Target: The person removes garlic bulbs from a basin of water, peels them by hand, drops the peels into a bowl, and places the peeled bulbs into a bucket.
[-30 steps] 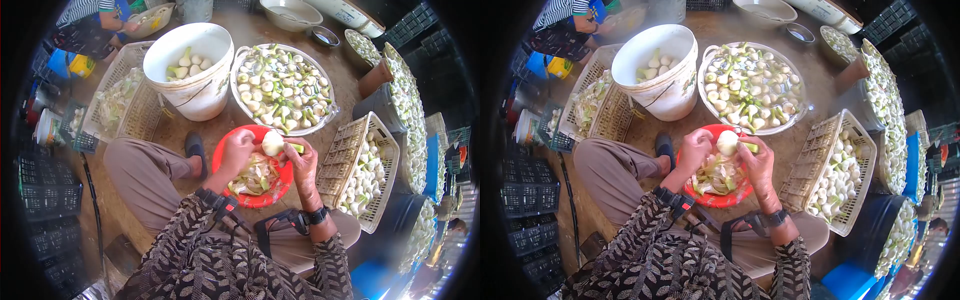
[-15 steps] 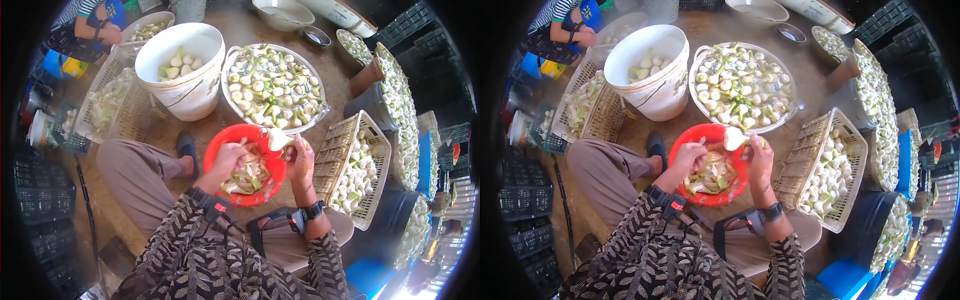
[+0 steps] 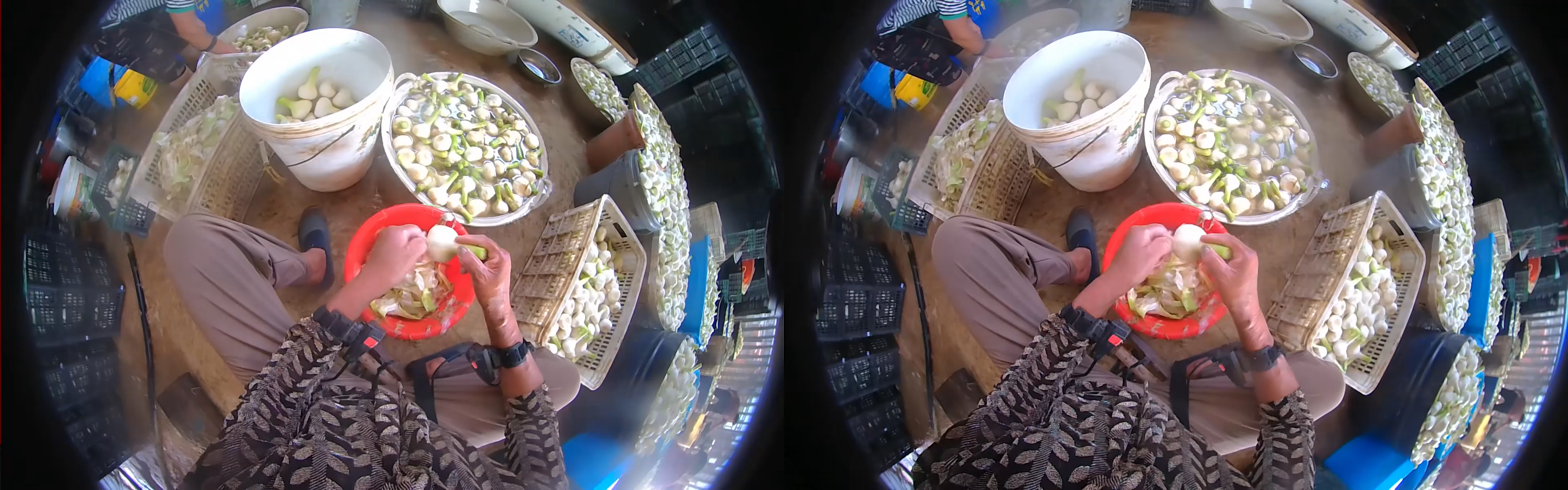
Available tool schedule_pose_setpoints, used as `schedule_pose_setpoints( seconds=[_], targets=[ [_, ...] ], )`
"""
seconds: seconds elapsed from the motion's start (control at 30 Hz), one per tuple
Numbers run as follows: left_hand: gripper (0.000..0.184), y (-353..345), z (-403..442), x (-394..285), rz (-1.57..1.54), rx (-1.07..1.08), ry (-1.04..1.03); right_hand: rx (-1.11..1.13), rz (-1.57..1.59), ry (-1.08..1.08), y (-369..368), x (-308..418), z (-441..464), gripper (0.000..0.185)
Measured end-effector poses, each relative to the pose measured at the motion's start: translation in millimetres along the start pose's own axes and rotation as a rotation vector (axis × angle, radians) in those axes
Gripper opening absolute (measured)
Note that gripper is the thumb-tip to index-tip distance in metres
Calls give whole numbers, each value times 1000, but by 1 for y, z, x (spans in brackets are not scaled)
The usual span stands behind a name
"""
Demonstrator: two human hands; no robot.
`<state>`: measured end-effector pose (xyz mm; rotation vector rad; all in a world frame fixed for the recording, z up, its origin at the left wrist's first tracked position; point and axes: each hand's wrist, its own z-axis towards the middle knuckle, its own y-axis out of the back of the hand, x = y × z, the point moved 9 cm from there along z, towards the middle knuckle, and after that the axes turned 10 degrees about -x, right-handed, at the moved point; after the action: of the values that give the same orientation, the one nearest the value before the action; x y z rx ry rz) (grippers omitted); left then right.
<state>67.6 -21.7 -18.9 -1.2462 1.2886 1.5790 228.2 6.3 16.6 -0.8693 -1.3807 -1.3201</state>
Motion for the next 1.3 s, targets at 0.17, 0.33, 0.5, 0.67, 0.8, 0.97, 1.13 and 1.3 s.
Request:
schedule_pose_setpoints(
  seconds=[0.17, 0.33, 0.5, 0.67, 0.8, 0.97, 1.13, 1.3],
  targets=[
    [23, 22, 7, 23, 211, -199, 51, 25, 207, -133, -4, -2, 0, 18],
    [24, 25, 0, 22, 450, -338, -326, 162, 391, -131, -2, -5, 11, 20],
    [25, 12, 11, 5, -210, -177, -183, 149, 179, -139, -18, -5, 22, 21],
    [37, -50, -9, 63, 474, 655, 255, 143, 355, -31, -72, 69, 94, 29],
    [41, -57, -1, 13, 470, 478, -249, 335, 249, 151, -114, 83, 159, 41],
    [26, -16, 74, 42, 367, 222, -21, -23, -443, 114, -8, -87, 264, 29],
    [36, -34, 163, 70, 565, 192, -122, 9, -965, 23, 12, -235, 341, 25],
    [64, -81, 212, 128, 1072, 388, -244, -122, -1055, 79, -25, -224, 333, 21]
  ],
)
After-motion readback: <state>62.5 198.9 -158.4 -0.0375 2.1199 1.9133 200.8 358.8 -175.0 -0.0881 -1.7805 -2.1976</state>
